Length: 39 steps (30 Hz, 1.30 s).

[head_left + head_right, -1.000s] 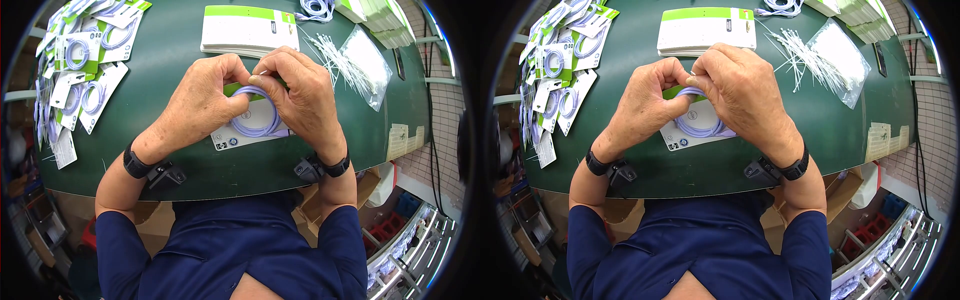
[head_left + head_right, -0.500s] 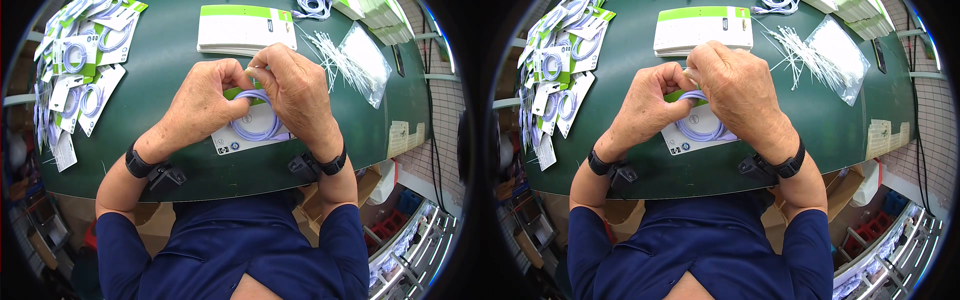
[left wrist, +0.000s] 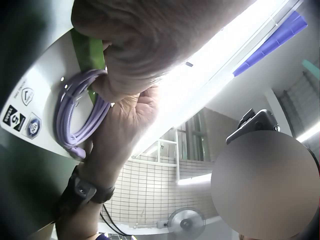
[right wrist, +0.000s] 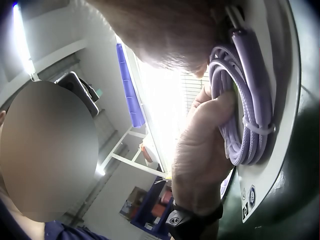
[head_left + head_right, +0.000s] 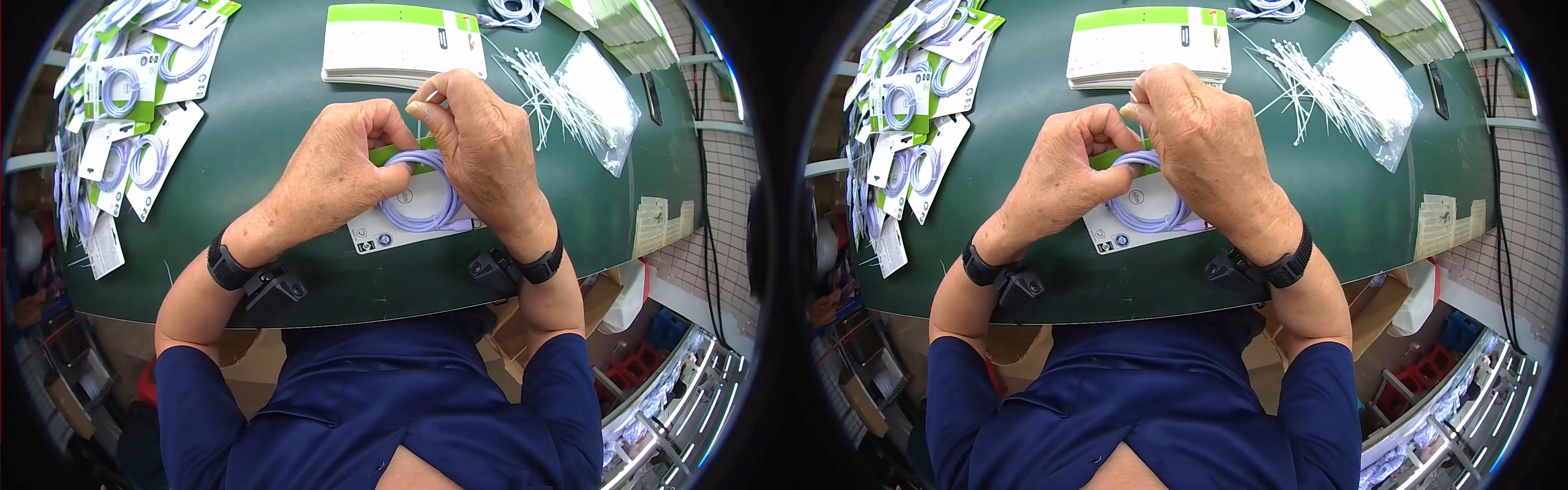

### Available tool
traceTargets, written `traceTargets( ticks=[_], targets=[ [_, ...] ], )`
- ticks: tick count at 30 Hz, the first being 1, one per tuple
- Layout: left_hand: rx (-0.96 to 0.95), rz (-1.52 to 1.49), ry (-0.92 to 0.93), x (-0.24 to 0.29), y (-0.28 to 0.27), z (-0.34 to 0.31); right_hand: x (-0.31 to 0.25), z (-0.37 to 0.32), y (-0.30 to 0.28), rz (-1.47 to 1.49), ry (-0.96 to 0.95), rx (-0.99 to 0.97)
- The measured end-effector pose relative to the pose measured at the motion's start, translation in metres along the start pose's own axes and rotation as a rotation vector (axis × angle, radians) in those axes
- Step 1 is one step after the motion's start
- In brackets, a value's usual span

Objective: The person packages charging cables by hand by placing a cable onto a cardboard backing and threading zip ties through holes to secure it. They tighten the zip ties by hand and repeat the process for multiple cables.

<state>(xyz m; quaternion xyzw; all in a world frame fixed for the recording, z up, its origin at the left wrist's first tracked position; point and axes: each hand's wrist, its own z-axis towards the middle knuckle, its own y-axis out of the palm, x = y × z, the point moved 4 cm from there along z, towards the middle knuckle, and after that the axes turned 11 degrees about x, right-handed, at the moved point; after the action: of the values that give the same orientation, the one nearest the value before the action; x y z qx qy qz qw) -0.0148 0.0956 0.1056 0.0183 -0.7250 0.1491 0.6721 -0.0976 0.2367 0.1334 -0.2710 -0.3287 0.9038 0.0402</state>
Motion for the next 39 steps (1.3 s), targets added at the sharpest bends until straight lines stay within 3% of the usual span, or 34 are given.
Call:
traceTargets(
  ticks=[27, 39],
  targets=[
    [-0.02, 0.0, 0.0, -0.011, 0.007, -0.002, 0.013, -0.014, 0.008, 0.09, 0.192, -0.002],
    [-0.019, -0.04, 0.026, -0.012, 0.007, -0.002, 0.005, -0.01, 0.0, 0.278, 0.09, -0.017]
  ],
)
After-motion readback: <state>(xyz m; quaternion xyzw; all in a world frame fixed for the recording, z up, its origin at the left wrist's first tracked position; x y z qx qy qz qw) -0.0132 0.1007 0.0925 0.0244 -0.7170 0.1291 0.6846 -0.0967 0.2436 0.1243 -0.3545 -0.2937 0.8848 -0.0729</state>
